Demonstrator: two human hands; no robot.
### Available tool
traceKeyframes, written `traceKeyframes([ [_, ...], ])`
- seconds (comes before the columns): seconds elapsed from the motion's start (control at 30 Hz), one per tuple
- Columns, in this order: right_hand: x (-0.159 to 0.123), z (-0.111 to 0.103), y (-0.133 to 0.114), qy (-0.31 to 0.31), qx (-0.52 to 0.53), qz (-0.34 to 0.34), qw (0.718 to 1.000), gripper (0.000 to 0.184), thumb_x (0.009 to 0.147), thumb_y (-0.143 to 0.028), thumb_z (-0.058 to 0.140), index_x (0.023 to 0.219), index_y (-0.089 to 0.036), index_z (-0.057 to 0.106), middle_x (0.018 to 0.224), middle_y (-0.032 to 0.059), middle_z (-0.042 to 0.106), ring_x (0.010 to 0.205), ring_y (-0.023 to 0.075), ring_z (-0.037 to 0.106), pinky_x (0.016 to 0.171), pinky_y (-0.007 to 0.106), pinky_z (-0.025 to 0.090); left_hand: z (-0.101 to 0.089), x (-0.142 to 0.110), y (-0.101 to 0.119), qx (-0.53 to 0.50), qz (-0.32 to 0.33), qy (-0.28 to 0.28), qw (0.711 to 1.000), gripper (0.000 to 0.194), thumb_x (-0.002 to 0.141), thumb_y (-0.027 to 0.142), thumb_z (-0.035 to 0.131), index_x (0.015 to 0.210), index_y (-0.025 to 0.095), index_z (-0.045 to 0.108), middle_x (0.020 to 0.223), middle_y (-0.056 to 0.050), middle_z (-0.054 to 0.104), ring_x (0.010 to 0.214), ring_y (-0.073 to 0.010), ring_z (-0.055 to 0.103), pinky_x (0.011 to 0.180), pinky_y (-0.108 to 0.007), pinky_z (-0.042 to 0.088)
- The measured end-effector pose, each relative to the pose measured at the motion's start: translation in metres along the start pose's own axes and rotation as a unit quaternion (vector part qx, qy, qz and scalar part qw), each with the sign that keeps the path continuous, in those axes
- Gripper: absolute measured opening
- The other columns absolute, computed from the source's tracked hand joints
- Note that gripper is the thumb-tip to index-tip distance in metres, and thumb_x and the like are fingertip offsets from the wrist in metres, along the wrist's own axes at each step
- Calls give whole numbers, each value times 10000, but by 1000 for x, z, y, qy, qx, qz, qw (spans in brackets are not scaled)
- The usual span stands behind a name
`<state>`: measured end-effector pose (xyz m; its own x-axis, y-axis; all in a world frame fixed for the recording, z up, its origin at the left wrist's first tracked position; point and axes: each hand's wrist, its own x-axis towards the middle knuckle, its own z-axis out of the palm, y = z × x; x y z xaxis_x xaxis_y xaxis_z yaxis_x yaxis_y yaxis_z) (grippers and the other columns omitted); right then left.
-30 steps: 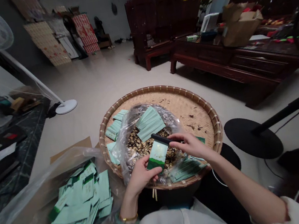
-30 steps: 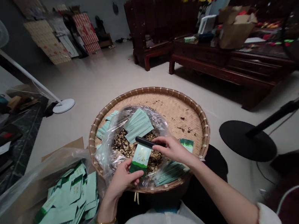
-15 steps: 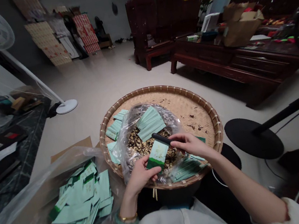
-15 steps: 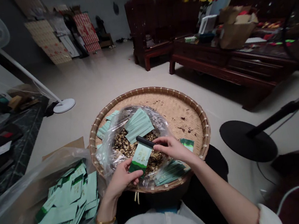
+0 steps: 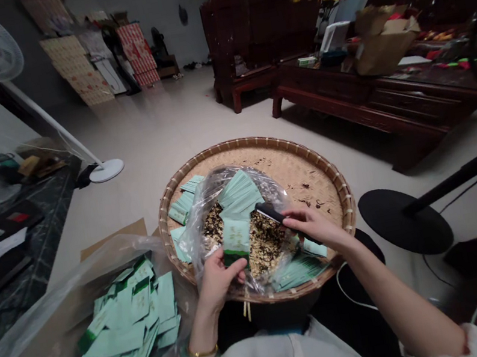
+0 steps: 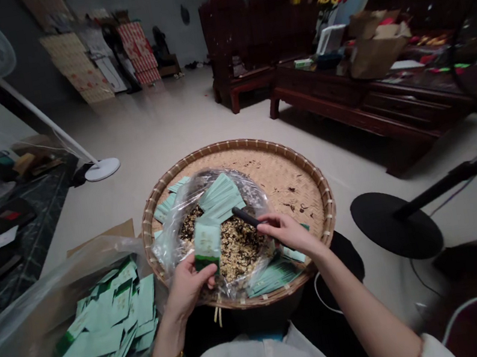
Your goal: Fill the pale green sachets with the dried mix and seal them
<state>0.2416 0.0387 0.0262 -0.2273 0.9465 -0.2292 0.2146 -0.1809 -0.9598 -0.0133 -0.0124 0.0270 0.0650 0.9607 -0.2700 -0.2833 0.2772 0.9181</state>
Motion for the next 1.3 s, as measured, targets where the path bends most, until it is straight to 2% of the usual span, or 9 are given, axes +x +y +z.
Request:
traceKeyframes([
  [0.1, -2, 7, 11, 1, -144, -40, 989, 391, 772, -431, 633, 1060, -167, 652, 907, 76, 692, 738, 197, 622, 614, 296, 490, -2, -2, 7, -193, 163, 141, 957, 344, 510, 281, 860, 764, 183, 649, 622, 42, 673, 477, -60, 588, 478, -133, 482],
  [0.2, -2, 20, 17, 14, -243, -96, 965, 375, 789, -389, 631, 1104, -187, 637, 1043, 92, 682, 916, 244, 626, 781, 350, 480, -3, -3, 15, -266, 214, 165, 925, 558, 610, 325, 819, 1120, 338, 594, 1058, 11, 700, 632, -46, 643, 558, -112, 504],
  [0.33, 9, 33, 17, 19, -324, -156, 933, 249, 847, -336, 566, 1033, -193, 648, 931, 78, 688, 835, 226, 630, 730, 327, 473, -1, -2, 15, -230, 178, 125, 949, 572, 651, 302, 794, 1173, 275, 561, 1055, -45, 695, 630, -74, 656, 573, -151, 523],
  [0.57, 56, 48, 4, 174, -354, -227, 890, 277, 867, -283, 543, 1116, -165, 579, 1024, 125, 624, 863, 219, 589, 782, 340, 455, 9, -1, 3, -101, 106, 81, 986, 426, 684, 263, 746, 1056, 159, 565, 831, -37, 703, 580, -92, 638, 539, -177, 513],
  [0.73, 78, 58, 0, 188, -351, -167, 902, 274, 790, -247, 625, 1047, -157, 592, 873, 78, 626, 798, 213, 563, 701, 306, 419, 10, 1, 0, -49, 72, 81, 993, 410, 673, 292, 735, 1022, 142, 579, 819, -44, 705, 584, -99, 631, 534, -189, 509],
  [0.83, 84, 60, 1, 187, -318, -158, 916, 151, 757, -219, 629, 896, -160, 625, 746, 40, 606, 700, 187, 538, 640, 279, 392, 9, 3, -4, -49, 56, 84, 994, 412, 660, 297, 739, 1005, 133, 585, 805, -46, 704, 581, -98, 628, 532, -189, 508],
  [0.97, 82, 61, -2, 159, -293, -184, 925, 64, 732, -133, 568, 720, -157, 626, 674, 27, 596, 641, 163, 529, 607, 258, 393, 9, 5, -6, -62, 44, 82, 994, 408, 671, 302, 736, 1006, 132, 575, 798, -45, 700, 575, -96, 627, 528, -187, 503],
  [1.17, 53, 54, -10, 109, -188, -309, 926, 200, 703, -82, 491, 776, -181, 650, 780, 34, 650, 715, 158, 585, 655, 255, 460, 3, 6, -4, -174, 27, 78, 981, 505, 758, 436, 653, 1168, 192, 489, 986, -87, 693, 737, -166, 684, 600, -252, 540],
  [1.3, 33, 53, -13, 103, -142, -356, 918, 186, 739, -112, 511, 778, -210, 664, 829, 49, 683, 805, 188, 624, 732, 313, 495, 5, 5, -2, -164, -15, 50, 985, 577, 681, 374, 744, 1178, 161, 546, 1007, -104, 699, 853, -206, 677, 651, -259, 548],
])
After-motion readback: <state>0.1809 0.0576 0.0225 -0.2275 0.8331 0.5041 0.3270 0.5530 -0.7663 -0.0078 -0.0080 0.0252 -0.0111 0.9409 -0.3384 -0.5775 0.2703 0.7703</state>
